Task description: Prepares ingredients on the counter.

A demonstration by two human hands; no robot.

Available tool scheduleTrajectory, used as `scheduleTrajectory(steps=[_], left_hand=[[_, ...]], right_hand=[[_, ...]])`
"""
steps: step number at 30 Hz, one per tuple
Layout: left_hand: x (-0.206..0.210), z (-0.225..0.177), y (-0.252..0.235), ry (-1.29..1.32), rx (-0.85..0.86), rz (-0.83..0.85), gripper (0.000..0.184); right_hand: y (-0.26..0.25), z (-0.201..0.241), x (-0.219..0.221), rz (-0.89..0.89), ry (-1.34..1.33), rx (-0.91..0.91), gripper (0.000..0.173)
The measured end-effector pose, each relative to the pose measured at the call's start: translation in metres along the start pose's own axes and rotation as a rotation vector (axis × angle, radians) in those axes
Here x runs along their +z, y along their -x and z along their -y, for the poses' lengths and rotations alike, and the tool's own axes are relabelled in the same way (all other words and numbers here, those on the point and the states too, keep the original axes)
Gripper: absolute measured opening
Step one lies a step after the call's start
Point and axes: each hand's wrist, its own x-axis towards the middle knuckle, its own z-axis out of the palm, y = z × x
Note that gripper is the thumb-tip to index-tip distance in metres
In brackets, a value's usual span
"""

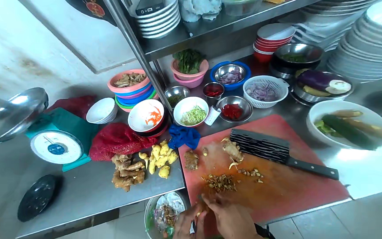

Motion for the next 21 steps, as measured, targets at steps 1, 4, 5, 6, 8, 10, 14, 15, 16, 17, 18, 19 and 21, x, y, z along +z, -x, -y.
scheduleTrajectory(steps=[1, 4, 5, 6, 8, 10, 14, 15, 16, 17, 18, 19, 21], left_hand=[[-0.002, -0.001, 0.003, -0.008, 0.008, 0.005, 0.022], [-0.003, -0.003, -0.002, -0.048, 0.074, 0.031, 0.019], [-0.003, -0.002, 0.0, -0.057, 0.098, 0.039, 0.018], [-0.003, -0.002, 0.003, -0.065, 0.114, 0.046, 0.017], [-0.003, -0.002, 0.003, -0.074, 0.123, 0.041, 0.016], [-0.003, -0.005, -0.004, -0.076, 0.081, 0.059, 0.017], [-0.006, -0.008, -0.004, -0.116, 0.087, 0.078, 0.016], [-0.006, -0.009, -0.004, -0.12, 0.091, 0.083, 0.016], [-0.006, -0.009, -0.003, -0.119, 0.09, 0.094, 0.016], [-0.007, -0.009, -0.004, -0.117, 0.094, 0.097, 0.016], [-0.007, -0.008, -0.005, -0.119, 0.104, 0.099, 0.016], [-0.008, -0.008, -0.005, -0.123, 0.119, 0.103, 0.015], [-0.007, -0.008, -0.009, -0.129, 0.141, 0.112, 0.014]], right_hand=[[0.001, -0.001, -0.002, 0.11, 0.015, 0.043, 0.056], [-0.005, -0.003, -0.015, 0.228, 0.018, 0.102, 0.056], [-0.004, -0.003, -0.014, 0.208, 0.025, 0.101, 0.057], [-0.001, -0.006, -0.011, 0.216, 0.032, 0.107, 0.057], [0.002, -0.011, -0.004, 0.236, 0.024, 0.138, 0.059], [0.002, -0.015, -0.001, 0.106, 0.015, 0.118, 0.058], [0.006, -0.004, -0.004, -0.23, -0.015, -0.079, 0.055], [0.007, -0.001, -0.005, -0.143, -0.016, -0.071, 0.055], [0.006, -0.002, -0.004, -0.055, -0.006, -0.043, 0.056], [0.001, -0.004, -0.009, 0.08, 0.01, 0.018, 0.057], [-0.005, -0.006, -0.015, 0.203, 0.02, 0.075, 0.058], [-0.006, -0.007, -0.018, 0.213, 0.016, 0.088, 0.057], [-0.003, -0.004, -0.013, -0.023, -0.015, -0.012, 0.053]])
